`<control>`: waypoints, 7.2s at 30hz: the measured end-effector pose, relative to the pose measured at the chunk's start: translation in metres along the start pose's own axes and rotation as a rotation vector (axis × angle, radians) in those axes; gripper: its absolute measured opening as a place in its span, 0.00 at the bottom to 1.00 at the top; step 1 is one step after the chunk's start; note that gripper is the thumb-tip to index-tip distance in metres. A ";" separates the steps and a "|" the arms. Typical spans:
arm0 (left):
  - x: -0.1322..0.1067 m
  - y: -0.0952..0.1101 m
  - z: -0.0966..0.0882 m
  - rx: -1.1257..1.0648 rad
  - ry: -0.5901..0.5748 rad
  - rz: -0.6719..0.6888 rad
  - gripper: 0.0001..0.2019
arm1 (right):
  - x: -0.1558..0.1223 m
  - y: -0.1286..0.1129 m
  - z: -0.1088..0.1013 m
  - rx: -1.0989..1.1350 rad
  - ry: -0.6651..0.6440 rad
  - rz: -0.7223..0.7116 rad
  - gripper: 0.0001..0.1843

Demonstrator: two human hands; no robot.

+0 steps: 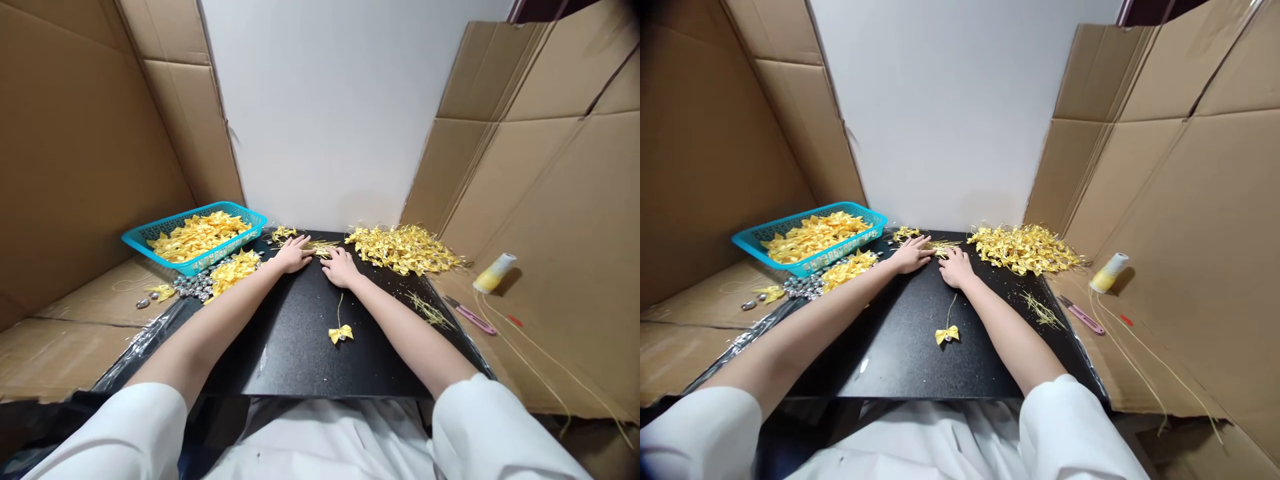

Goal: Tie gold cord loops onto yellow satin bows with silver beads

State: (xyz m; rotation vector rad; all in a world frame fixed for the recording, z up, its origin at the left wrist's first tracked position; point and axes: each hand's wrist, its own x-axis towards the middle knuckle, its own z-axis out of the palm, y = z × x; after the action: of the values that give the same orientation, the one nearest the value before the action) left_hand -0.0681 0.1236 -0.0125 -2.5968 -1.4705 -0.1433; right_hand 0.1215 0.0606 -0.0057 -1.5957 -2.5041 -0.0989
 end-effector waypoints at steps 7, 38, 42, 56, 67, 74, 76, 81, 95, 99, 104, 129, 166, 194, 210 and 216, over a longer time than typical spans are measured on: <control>-0.001 0.004 0.002 -0.014 -0.022 -0.034 0.23 | -0.001 0.010 -0.006 0.010 0.021 0.041 0.23; -0.007 0.009 0.004 0.018 0.029 -0.096 0.22 | -0.020 0.032 -0.015 0.239 -0.034 -0.050 0.01; -0.007 0.009 0.005 0.018 0.046 -0.095 0.22 | -0.019 0.033 -0.014 0.246 -0.063 -0.063 0.02; -0.009 0.012 -0.001 0.019 0.095 -0.070 0.22 | -0.020 0.035 -0.017 0.305 -0.077 -0.051 0.03; -0.088 0.089 -0.077 -0.761 0.295 0.479 0.18 | -0.102 0.014 -0.077 0.543 0.157 -0.296 0.07; -0.115 0.114 -0.068 -1.381 -0.119 0.298 0.16 | -0.127 -0.013 -0.076 0.647 0.196 -0.317 0.06; -0.113 0.114 -0.062 -1.473 -0.195 0.271 0.19 | -0.125 -0.014 -0.070 0.677 0.224 -0.327 0.05; -0.113 0.111 -0.054 -1.580 -0.217 0.189 0.22 | -0.123 -0.011 -0.055 0.806 0.362 -0.341 0.03; -0.122 0.114 -0.063 -1.429 -0.224 0.282 0.21 | -0.128 -0.018 -0.053 0.748 0.580 -0.470 0.07; -0.124 0.113 -0.063 -1.440 -0.240 0.269 0.20 | -0.128 -0.018 -0.052 0.730 0.609 -0.456 0.06; -0.125 0.116 -0.065 -1.484 -0.234 0.297 0.19 | -0.130 -0.021 -0.050 0.756 0.634 -0.402 0.06; -0.135 0.121 -0.067 -0.785 0.400 0.477 0.11 | -0.139 -0.025 -0.051 0.826 0.663 -0.377 0.04; -0.134 0.137 -0.091 -1.288 -0.099 0.201 0.15 | -0.159 -0.014 -0.072 0.552 0.352 -0.482 0.12; -0.123 0.230 -0.097 -1.667 -0.532 -0.177 0.16 | -0.258 0.129 -0.050 -0.137 0.214 0.750 0.16; -0.088 0.273 -0.074 -1.690 -0.184 -0.050 0.17 | -0.275 0.083 -0.047 1.278 0.350 0.671 0.29; -0.061 0.288 -0.065 -1.636 -0.061 0.016 0.13 | -0.276 0.068 -0.043 1.306 0.381 0.663 0.31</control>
State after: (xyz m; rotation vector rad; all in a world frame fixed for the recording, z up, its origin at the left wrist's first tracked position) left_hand 0.1469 -0.0849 0.0171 -3.5770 -1.6222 -2.0077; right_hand 0.3020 -0.1637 -0.0148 -1.3949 -1.0835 0.9686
